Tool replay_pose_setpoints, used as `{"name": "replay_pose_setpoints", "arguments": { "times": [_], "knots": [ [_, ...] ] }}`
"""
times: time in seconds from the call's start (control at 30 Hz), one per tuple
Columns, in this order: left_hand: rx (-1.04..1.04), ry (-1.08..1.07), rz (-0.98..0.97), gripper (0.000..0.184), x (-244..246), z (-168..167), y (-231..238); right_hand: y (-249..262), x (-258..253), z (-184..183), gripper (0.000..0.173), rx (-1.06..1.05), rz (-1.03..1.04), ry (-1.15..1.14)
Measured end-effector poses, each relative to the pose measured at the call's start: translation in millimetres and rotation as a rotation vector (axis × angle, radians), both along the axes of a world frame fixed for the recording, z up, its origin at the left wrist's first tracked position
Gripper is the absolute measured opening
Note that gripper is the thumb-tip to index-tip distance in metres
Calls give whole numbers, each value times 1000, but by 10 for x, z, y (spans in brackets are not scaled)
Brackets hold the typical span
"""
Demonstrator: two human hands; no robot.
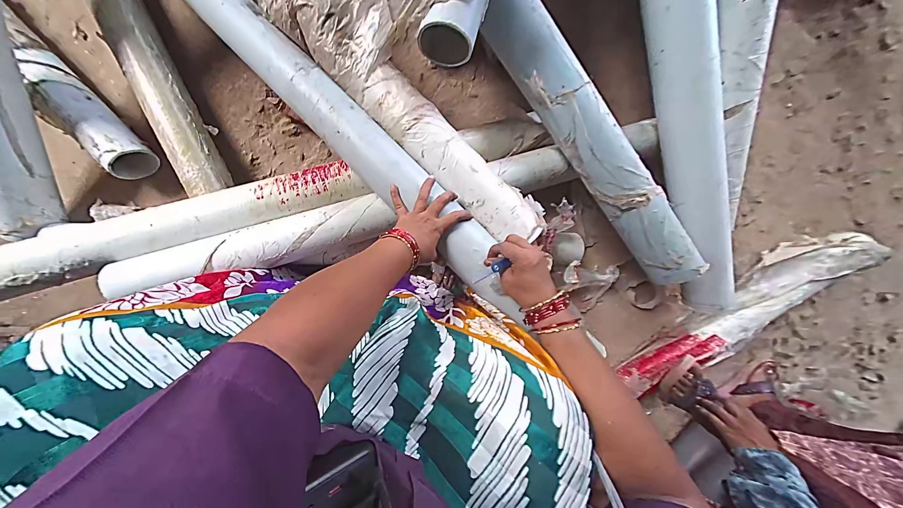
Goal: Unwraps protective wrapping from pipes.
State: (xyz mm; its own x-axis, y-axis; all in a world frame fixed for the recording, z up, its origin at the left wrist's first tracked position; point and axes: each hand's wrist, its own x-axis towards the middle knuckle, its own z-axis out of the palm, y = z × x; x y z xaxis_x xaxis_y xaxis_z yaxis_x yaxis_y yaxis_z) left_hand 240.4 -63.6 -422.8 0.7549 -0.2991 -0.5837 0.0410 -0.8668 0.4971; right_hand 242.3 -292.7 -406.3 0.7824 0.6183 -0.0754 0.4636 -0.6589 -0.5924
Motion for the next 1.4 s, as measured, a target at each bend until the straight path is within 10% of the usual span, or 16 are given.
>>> {"name": "replay_pose_setpoints", "arguments": {
  "times": [0.43, 0.6, 0.7, 0.97, 1.4],
  "knots": [
    [-2, 3, -4, 103, 22, 15, 3, -277, -104, 686, 14, -391, -12, 547],
    [-9, -2, -2, 103, 9, 17, -21, -271, -203, 364, 16, 17, -131, 151],
    [10, 4, -4, 102, 31, 35, -2, -65, -178, 108, 32, 39, 7, -10],
    [13, -4, -7, 103, 35, 13, -12, 72, -195, -67, 9, -129, 89, -312],
    [-22, -28, 4, 102, -1, -31, -3, -196, 369, 249, 29, -153, -786, 69]
  ]
}}
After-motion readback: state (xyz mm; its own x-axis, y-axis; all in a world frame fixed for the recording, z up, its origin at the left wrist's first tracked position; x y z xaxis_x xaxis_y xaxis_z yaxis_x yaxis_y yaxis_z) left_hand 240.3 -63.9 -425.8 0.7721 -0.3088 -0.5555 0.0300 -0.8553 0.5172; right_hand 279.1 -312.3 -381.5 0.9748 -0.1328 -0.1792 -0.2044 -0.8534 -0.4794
